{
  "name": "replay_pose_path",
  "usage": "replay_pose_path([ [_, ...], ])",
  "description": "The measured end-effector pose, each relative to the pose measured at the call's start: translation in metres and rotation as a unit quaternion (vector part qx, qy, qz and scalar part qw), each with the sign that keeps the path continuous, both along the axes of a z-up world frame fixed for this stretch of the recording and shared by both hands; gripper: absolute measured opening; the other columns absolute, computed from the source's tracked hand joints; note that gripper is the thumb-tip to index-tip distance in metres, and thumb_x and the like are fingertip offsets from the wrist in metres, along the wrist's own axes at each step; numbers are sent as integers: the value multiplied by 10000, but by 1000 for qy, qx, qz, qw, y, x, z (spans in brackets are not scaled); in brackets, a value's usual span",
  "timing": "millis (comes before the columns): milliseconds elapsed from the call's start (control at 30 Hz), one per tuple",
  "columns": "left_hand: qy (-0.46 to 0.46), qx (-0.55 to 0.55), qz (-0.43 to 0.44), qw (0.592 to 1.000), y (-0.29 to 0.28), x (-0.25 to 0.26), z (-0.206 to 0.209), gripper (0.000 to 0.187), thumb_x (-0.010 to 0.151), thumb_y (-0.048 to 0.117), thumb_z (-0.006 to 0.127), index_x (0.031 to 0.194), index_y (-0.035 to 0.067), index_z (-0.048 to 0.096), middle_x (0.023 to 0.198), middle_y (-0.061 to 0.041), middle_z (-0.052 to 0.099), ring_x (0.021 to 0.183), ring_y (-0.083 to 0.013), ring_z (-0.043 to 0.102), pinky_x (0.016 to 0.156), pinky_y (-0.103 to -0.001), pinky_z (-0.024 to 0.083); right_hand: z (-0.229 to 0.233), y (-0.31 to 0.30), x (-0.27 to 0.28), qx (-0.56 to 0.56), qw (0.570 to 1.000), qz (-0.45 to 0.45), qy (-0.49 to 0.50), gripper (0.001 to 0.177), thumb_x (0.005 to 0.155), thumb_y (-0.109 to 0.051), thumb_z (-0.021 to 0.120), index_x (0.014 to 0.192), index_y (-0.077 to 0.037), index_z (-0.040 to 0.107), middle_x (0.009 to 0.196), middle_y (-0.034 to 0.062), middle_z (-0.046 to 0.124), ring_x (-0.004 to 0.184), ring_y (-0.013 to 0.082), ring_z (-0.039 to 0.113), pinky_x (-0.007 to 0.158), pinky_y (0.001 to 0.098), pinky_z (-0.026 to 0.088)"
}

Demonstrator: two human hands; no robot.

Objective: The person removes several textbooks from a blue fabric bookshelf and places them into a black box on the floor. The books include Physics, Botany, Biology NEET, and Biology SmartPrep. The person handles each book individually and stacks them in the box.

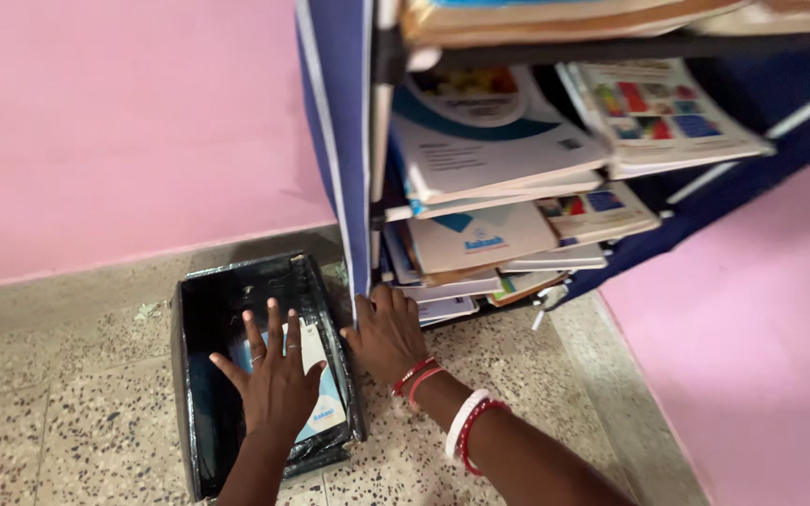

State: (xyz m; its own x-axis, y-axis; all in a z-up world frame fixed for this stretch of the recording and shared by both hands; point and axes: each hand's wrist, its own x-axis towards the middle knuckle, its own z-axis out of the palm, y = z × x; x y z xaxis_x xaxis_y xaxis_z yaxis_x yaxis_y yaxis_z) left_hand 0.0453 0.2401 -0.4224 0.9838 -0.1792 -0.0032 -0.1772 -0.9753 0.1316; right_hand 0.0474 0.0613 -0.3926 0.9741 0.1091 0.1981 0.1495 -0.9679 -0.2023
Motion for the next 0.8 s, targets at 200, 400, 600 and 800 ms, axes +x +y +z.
replay_pose_path([
  [200,-43,-31,-55,997,-31,-18,61,879,866,494,652,1598,173,286,1695,-46,41,1560,-302,-43,1093,-832,18,65,-37,-20,-42,998,-28,-41,513,891,-400,698,1217,-10,626,1148,193,556,1084,337,512,945,516,405],
  [400,-39,9,-125,991,-66,-38,137,830,899,456,652,1580,187,260,1696,-6,13,1560,-286,-56,1117,-808,2,129,-76,-47,-71,991,-35,-104,526,885,-395,687,1236,-7,629,1181,186,554,1129,334,509,954,521,395],
  [600,-67,5,-183,981,-98,-45,202,810,920,451,621,1584,188,238,1697,15,-37,1555,-264,-81,1128,-799,7,181,-110,-67,-89,982,-66,-156,534,867,-418,711,1208,-14,639,1200,195,552,1146,347,502,1002,555,372],
  [800,-145,-43,-225,963,-123,-48,255,791,902,406,640,1577,190,289,1687,24,-10,1532,-261,-85,1123,-795,7,230,-140,-77,-95,975,-80,-184,613,839,-424,730,1262,6,620,1226,221,544,1172,365,496,995,537,374],
])
